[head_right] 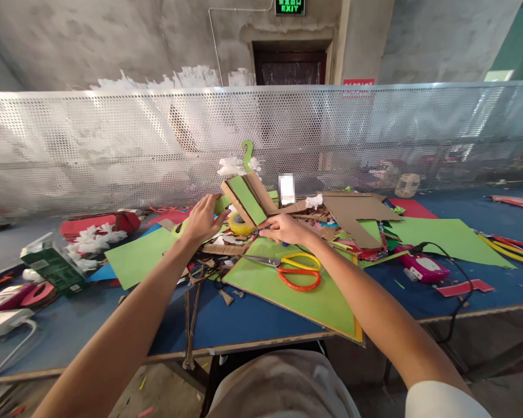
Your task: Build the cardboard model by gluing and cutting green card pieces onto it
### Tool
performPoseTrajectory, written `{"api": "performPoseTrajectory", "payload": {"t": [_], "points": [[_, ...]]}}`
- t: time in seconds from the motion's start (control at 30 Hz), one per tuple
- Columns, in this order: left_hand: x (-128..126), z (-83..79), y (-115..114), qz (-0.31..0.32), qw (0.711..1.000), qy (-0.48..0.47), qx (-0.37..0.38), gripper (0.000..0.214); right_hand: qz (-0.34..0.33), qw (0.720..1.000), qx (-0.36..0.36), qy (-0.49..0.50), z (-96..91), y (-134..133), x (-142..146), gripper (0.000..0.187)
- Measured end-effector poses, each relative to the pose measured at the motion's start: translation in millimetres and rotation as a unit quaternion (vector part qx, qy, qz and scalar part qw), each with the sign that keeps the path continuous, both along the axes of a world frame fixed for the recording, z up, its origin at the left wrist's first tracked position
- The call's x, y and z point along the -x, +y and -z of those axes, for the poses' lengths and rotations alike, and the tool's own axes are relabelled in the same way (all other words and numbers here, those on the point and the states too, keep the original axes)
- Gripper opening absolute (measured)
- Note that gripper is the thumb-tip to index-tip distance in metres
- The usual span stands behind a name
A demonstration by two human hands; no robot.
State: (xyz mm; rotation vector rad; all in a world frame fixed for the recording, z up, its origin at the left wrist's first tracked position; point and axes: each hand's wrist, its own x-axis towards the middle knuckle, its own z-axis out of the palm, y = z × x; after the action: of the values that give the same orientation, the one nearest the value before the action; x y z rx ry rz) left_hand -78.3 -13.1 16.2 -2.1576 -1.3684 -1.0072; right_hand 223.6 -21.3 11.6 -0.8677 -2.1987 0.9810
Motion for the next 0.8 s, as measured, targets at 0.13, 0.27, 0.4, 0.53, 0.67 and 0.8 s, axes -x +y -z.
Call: {"api": "performPoseTrajectory", "payload": {"t": [0.13, 0.27, 0.4, 0.53, 0.67, 0.8], "points": [[-1, -0.8, -1, -0.005, 1.0, 0.0, -0.011, 0.047, 0.036, 0.998, -0.02, 0.04, 1.9, -4, 11, 0.058], [-2, -0.3, -1, -0.008, 1.0, 0.002, -0.014, 0.047, 0.064, 0.995, -0.058, 0.043, 4.0, -3, 14, 0.053], [-2, 0.4, 0, -0.009, 1.0, -0.002, -0.016, 0.046, 0.05, 0.996, -0.063, 0.024, 2.3, -8, 12, 0.045], [3, 0.6, 2, -0.022, 0.999, -0.026, -0.016, 0.045, -0.116, 0.989, -0.048, -0.079, -3.1, -18, 8, 0.038], [10, 1.5, 4, -0.036, 0.998, -0.046, -0.017, 0.045, -0.255, 0.956, 0.016, -0.143, -9.4, -21, 3, 0.036], [15, 2.8, 7, -0.042, 0.998, -0.047, -0.015, 0.045, -0.251, 0.962, 0.026, -0.107, -13.7, -13, -8, 0.032]]}}
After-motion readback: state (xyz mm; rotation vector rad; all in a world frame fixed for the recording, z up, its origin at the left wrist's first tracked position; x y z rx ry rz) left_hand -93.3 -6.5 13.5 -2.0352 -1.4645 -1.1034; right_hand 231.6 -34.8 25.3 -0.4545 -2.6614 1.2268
